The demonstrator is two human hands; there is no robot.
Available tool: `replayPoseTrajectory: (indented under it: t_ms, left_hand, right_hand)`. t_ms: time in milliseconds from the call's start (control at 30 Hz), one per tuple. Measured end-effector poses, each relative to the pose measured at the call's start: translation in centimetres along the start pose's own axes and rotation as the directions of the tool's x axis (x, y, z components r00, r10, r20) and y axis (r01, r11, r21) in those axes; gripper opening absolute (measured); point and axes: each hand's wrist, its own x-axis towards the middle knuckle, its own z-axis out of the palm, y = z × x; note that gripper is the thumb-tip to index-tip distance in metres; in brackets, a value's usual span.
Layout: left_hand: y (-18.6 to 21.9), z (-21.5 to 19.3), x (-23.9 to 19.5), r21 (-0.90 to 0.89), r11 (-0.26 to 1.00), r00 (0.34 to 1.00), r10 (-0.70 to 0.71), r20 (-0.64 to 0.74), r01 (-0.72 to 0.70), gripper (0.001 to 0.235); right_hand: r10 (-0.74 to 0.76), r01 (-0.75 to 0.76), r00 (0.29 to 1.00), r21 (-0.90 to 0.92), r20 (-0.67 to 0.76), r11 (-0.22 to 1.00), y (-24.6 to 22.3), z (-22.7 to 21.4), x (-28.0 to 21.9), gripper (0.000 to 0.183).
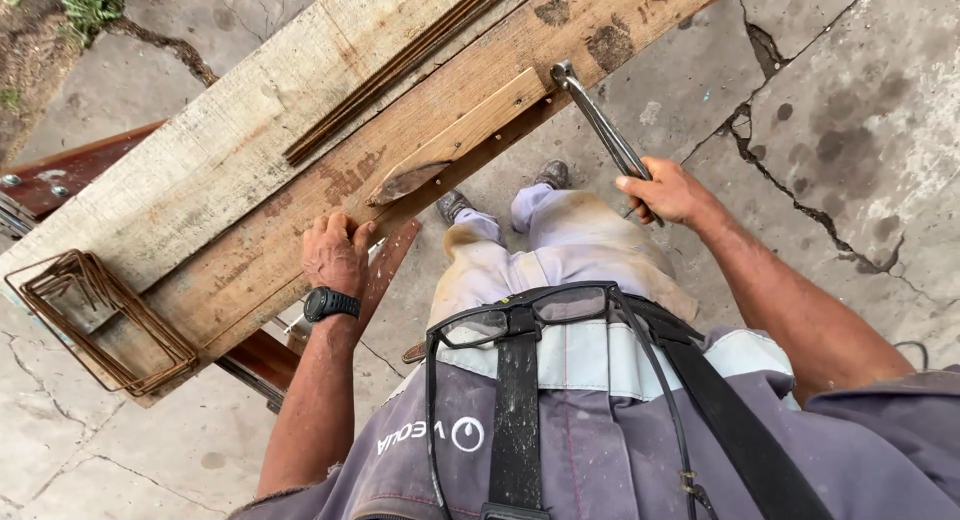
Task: The person bends a thin metal rod into a rectangular shape using a wooden beam as a guide and a pair of locking pliers to hold the rod in place. The person repeatedly positions the rod against the wood and twists it to form the corners of the rectangle.
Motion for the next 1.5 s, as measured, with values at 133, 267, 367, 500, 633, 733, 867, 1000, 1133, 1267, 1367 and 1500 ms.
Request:
replayPoseTrajectory:
  t_ms: [133,267,367,500,633,733,867,1000,1133,1267,1367,1500]
  left_hand:
    - [-0.5,1.9,-0.4,0.047,0.999,0.996,-0.007,-0.092,0.011,0.033]
    - [-0.3,2.0,-0.6,0.099,0.995,0.985,0.000,-0.171,0.017,0.035]
    - [-1.5,3.4,-0.6,0.151,0.988,0.979,-0.004,-0.202,0.035,0.037]
    - [0.2,1.9,0.0,0.213,0.971,0.991,-0.094,-0.091,0.111,0.038]
    - [0.6,1.2,0.1,0.227,0.966,0.992,-0.109,-0.071,0.122,0.042]
    - [0.5,1.4,-0.4,0.246,0.969,0.991,0.002,-0.134,0.031,0.037]
    - [1.8,0.6,-0.4,0.285,0.957,0.994,-0.025,-0.108,0.056,0.036]
    - [2.6,0.3,-0.6,0.275,0.954,0.993,-0.103,-0.060,0.116,0.034]
    - [2.5,0.5,-0.7,0.298,0.948,0.992,-0.092,-0.085,0.113,0.033]
    - [3.1,0.0,-0.7,0.239,0.966,0.989,-0.072,-0.132,0.102,0.032]
    - [3.4,-0.2,-0.5,0.238,0.965,0.989,-0.077,-0.124,0.106,0.031]
    - [3.0,-0.1,-0.4,0.286,0.955,0.992,-0.049,-0.118,0.081,0.032]
  right_hand:
    - [0.100,-0.102,0.995,0.084,0.029,0.991,-0.6,-0.6,1.0,0.030]
    - [0.084,-0.090,0.995,0.126,0.057,0.988,-1.3,-3.5,0.7,0.037]
    - [0.007,-0.011,0.996,0.047,0.091,0.999,-2.4,-6.9,0.1,0.035]
    - [0.300,-0.253,0.924,-0.209,0.236,0.944,-8.2,-10.3,0.3,0.050]
    - [0.424,-0.308,0.836,-0.340,0.350,0.889,-11.3,-12.4,3.2,0.052]
    - [0.508,-0.290,0.734,-0.469,0.450,0.834,-12.6,-13.4,6.2,0.056]
    - [0.570,-0.231,0.623,-0.571,0.535,0.788,-13.9,-14.2,11.3,0.057]
    - [0.652,-0.243,0.524,-0.638,0.547,0.731,-15.7,-14.4,15.0,0.056]
    - [0.688,-0.209,0.499,-0.698,0.527,0.685,-15.9,-14.7,18.7,0.054]
    - [0.700,-0.235,0.387,-0.669,0.601,0.705,-12.1,-15.4,22.7,0.037]
    - [0.686,-0.176,0.333,-0.672,0.647,0.719,-9.0,-15.3,23.3,0.035]
    - [0.560,-0.216,0.385,-0.518,0.734,0.828,-4.6,-13.9,19.1,0.022]
